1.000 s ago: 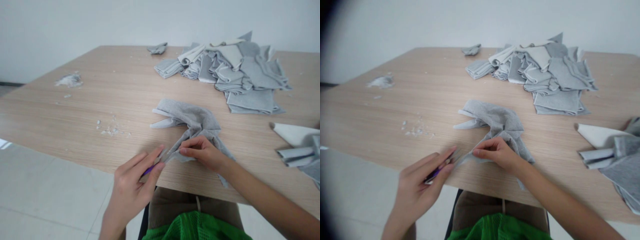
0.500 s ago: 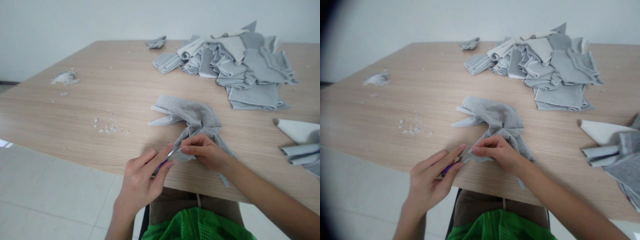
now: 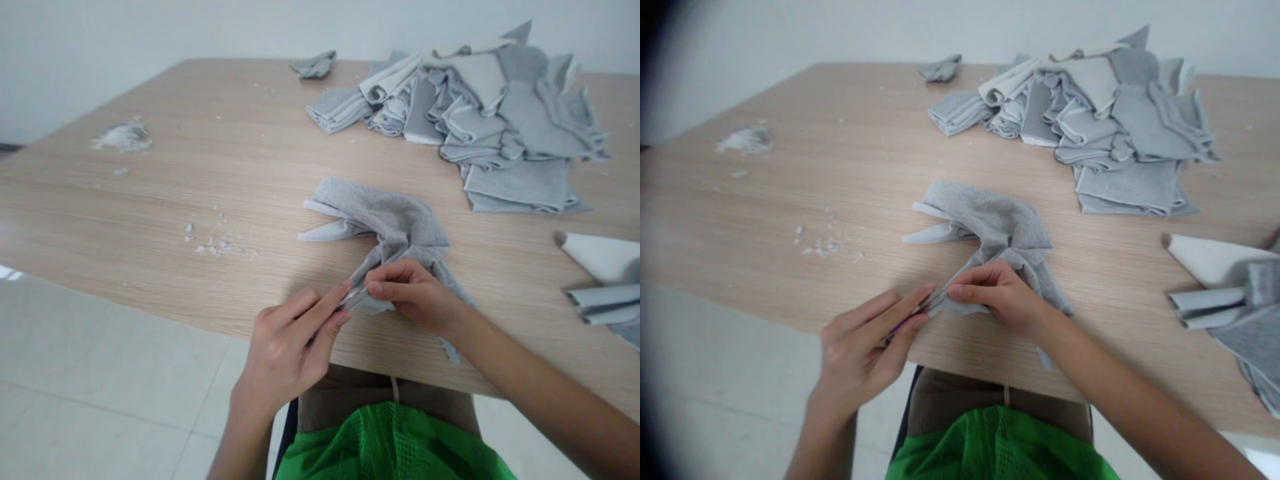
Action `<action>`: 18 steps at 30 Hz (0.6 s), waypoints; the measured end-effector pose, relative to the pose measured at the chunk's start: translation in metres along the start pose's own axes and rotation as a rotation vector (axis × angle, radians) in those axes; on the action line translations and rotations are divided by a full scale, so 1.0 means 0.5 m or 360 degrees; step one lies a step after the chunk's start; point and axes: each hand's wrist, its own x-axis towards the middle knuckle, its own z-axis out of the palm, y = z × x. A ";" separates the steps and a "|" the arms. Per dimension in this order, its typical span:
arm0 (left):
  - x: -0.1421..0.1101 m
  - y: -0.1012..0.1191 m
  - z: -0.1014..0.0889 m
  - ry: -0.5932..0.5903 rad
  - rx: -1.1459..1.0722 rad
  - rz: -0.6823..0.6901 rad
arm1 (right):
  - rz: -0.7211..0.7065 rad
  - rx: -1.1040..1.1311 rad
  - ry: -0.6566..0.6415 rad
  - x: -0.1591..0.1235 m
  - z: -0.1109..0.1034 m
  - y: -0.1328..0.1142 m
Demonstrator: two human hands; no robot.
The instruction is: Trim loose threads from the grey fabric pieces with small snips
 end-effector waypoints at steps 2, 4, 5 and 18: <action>-0.002 0.000 0.001 0.0011 -0.0008 -0.0007 | 0.0004 -0.0022 -0.0013 -0.001 -0.001 -0.001; -0.003 -0.001 0.002 0.0022 -0.0009 -0.0009 | 0.0000 -0.0035 -0.0018 -0.001 -0.001 0.000; -0.004 -0.001 0.003 0.0025 -0.0011 -0.0010 | -0.0008 -0.0030 -0.0015 -0.001 -0.001 0.000; -0.011 0.005 0.014 0.0068 -0.0108 -0.0152 | -0.0014 -0.0027 -0.0012 0.000 0.000 0.000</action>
